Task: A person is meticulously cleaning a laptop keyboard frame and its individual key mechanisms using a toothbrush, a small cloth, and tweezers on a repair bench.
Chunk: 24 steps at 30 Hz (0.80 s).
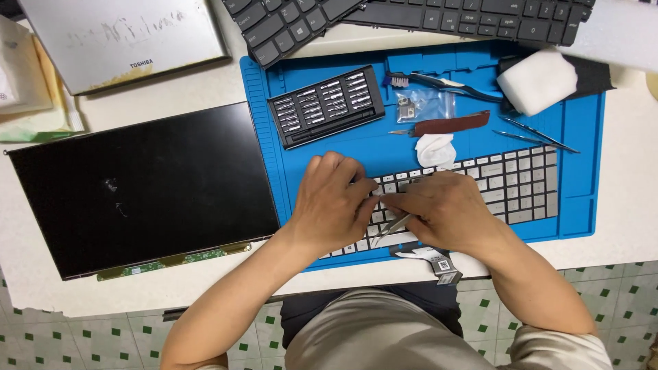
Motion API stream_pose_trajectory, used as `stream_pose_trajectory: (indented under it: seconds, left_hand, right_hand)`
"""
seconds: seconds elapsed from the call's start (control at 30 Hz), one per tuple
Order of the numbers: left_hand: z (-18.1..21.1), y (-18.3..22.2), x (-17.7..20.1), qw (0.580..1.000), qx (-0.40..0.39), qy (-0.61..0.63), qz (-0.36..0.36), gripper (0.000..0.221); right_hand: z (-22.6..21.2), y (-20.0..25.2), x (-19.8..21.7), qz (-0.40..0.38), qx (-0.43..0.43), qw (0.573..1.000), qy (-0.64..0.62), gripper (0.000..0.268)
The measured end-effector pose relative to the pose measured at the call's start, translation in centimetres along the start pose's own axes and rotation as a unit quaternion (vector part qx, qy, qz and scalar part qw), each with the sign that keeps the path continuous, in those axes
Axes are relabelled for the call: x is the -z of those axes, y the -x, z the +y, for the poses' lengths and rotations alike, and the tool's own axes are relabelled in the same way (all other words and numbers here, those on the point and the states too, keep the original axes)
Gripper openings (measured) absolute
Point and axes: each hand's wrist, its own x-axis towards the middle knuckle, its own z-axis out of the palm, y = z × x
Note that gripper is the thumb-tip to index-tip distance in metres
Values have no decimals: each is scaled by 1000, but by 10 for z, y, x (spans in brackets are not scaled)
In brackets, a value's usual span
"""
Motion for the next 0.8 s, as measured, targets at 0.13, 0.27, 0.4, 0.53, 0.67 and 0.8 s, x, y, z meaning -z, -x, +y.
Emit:
stream_pose_trajectory:
  seconds: [0.13, 0.27, 0.4, 0.53, 0.67, 0.8]
  left_hand:
    - [1, 1, -4, 1000, -1, -18, 16, 6]
    - [0, 3, -7, 1000, -2, -19, 22, 6]
    - [-2, 3, -7, 999, -11, -9, 32, 7]
    - [-2, 10, -3, 997, -41, -21, 60, 16]
    - [-3, 24, 7, 989, -83, -111, 59, 13]
    - [-9, 26, 8, 988, -97, -108, 53, 15]
  right_hand:
    - [7, 4, -4, -8, 19, 1000, 10, 22]
    - [10, 5, -7, 10, 30, 999, 8, 25]
    - [10, 4, -7, 10, 39, 999, 31, 29]
    - [7, 4, -9, 28, 73, 994, 76, 41]
    - [6, 5, -10, 19, 78, 992, 94, 42]
    - [4, 2, -9, 18, 81, 990, 113, 34]
